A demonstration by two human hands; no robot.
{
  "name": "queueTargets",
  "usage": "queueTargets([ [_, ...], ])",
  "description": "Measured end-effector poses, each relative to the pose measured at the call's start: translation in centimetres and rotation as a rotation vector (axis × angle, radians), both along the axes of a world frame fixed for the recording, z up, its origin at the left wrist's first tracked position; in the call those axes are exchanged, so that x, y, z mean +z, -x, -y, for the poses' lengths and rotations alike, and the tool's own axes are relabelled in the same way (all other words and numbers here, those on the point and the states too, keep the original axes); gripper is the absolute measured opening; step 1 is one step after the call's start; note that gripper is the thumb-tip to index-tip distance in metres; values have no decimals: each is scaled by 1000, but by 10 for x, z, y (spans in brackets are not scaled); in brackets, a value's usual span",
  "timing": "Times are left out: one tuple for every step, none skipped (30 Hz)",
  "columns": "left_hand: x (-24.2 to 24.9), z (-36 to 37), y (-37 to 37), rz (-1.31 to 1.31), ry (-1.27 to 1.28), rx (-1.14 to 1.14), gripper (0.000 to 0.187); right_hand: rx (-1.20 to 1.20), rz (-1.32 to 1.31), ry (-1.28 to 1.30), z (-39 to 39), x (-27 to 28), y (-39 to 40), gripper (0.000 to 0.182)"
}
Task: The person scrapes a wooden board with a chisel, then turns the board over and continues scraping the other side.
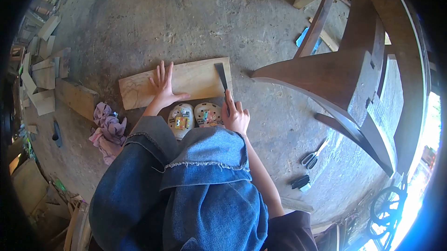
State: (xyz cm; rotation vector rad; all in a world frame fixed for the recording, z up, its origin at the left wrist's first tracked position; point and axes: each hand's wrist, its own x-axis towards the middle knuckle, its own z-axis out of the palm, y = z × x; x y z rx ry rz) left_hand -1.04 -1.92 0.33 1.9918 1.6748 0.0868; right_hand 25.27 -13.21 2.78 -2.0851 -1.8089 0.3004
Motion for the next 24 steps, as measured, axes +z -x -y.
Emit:
queueTargets([
  [1,1,0,15,4,-1,143,10,1,21,7,1,-2,51],
  [1,0,0,28,8,-1,141,23,0,43,12,3,-3,51],
  [2,-1,1,24,6,-2,141,22,-4,41,15,3,-4,51],
  [2,-1,0,16,12,1,141,15,-33,37,17,5,-6,51],
  [3,0,0,9,18,3,140,9,-60,34,19,6,-6,51],
  [3,0,0,8,19,1,140,7,-61,35,16,5,-5,51],
  [2,0,0,0,25,4,140,12,-53,-8,9,1,-3,51],
  [3,-1,-1,-7,30,8,140,20,-44,-51,2,0,-2,52],
  [3,-1,-1,-4,26,13,140,24,-41,-55,-4,-1,0,52],
  [3,-1,-1,0,28,11,139,15,-24,-49,-7,-2,3,53],
  [3,-1,0,3,32,7,139,4,-7,-41,-9,-1,4,53],
  [3,-2,0,8,30,11,139,8,-3,-44,-7,0,2,53],
  [2,-2,0,11,21,10,139,11,-20,-11,0,3,1,54],
  [1,-1,0,14,15,9,139,13,-39,24,6,5,-1,54],
  [0,0,0,16,16,11,139,14,-43,44,10,7,-2,56],
  [0,0,0,13,15,10,139,15,-41,44,9,6,-3,56],
  [0,-1,0,9,13,6,138,16,-48,23,7,4,-3,56],
  [0,-1,1,9,12,3,138,17,-56,2,7,3,-3,57],
  [-1,-1,1,15,11,4,138,15,-55,0,7,2,-3,57],
  [-2,-1,1,21,8,7,138,20,-61,-4,7,2,-4,56],
  [-1,-2,1,22,4,10,138,28,-66,-7,5,3,-5,56],
  [0,-2,1,16,8,11,138,31,-64,-9,4,6,-6,56],
  [1,-2,0,9,13,10,138,26,-88,17,5,8,-7,55],
  [1,-1,0,11,13,9,138,19,-113,44,5,10,-8,55],
])
